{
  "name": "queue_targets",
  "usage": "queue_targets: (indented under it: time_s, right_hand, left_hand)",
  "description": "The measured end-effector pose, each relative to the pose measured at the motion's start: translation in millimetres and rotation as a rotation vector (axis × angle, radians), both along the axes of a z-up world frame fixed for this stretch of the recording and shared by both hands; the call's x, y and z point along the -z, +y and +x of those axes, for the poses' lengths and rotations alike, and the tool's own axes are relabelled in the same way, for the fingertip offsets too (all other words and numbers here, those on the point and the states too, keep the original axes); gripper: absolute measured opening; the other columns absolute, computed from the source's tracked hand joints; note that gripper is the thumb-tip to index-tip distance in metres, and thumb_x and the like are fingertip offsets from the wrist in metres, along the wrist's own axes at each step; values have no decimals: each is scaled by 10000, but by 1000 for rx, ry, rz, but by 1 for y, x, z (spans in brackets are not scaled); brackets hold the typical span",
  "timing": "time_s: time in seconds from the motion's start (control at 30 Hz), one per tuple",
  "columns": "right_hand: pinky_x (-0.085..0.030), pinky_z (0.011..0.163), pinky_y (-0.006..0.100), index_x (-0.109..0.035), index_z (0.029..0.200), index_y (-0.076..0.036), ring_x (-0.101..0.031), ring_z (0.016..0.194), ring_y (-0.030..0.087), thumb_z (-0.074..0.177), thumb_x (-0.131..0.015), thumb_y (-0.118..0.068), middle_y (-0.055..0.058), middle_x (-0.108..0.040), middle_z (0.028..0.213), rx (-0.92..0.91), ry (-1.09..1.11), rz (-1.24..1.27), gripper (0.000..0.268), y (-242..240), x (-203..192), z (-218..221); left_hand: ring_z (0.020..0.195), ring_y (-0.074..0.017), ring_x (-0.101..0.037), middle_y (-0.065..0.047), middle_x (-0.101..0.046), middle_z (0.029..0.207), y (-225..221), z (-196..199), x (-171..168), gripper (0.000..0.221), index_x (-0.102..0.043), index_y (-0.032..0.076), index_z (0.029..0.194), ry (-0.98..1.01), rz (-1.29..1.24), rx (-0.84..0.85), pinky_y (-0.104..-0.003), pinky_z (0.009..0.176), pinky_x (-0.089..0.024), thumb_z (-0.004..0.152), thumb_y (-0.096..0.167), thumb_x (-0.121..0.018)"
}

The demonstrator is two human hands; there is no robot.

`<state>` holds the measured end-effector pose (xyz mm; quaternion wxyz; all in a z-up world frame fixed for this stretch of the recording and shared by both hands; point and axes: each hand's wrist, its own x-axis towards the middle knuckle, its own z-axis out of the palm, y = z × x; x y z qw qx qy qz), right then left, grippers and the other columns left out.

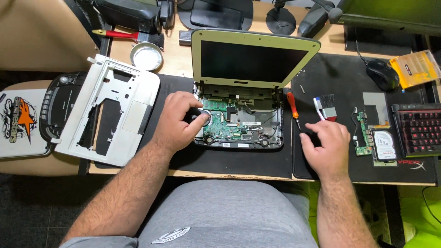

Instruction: Installing a motherboard into a laptop chassis and connecting internal ribbon cables.

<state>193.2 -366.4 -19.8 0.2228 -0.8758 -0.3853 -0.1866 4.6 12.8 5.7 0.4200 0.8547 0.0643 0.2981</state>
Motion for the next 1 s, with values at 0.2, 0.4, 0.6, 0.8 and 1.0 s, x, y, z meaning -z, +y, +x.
queue_targets:
  time_s: [0.2, 0.4, 0.6, 0.8, 1.0]
  right_hand:
    - [-450, 1010, 390, -778, 1114, -258, -638, 1099, 230, 892, -831, -322, -49, -660, 1038, 18, -30, -74, 237, 0, 19, -4]
    - [-458, 998, 400, -779, 1093, -262, -654, 1060, 225, 903, -802, -325, -38, -666, 1000, -2, -134, -84, 201, 3, 26, -4]
    - [-463, 936, 426, -786, 1028, -226, -645, 965, 272, 953, -774, -258, -8, -668, 955, -147, -166, 25, 82, 6, 18, -4]
    - [-457, 924, 435, -797, 979, -190, -652, 959, 285, 887, -797, -200, 10, -713, 944, -397, -32, 243, 93, 65, -6, -47]
    - [-436, 927, 400, -760, 970, -211, -595, 929, 224, 886, -774, -269, -40, -655, 926, -459, -77, 126, 104, 105, -22, -71]
  left_hand:
    - [1012, -309, -641, -81, -646, 988, 1, -2, -3, 160, -697, 137, 1024, 12, -31, 13, -446, 953, -492, 917, 239, -760]
    - [963, -301, -649, -62, -648, 952, 1, -2, 0, 179, -699, 142, 1007, -14, -21, 9, -436, 933, -505, 885, 235, -791]
    - [981, -314, -626, -47, -627, 930, 3, 4, 11, 172, -704, 143, 989, -104, 191, 42, -427, 912, -482, 883, 247, -793]
    - [1061, -258, -599, 13, -623, 994, -16, 3, -3, 299, -704, 232, 939, -145, 513, 286, -428, 918, -421, 907, 527, -663]
    - [1154, -217, -549, 44, -624, 1089, -32, 0, 0, 351, -716, 242, 970, -80, 636, 338, -415, 956, -404, 698, 410, -861]
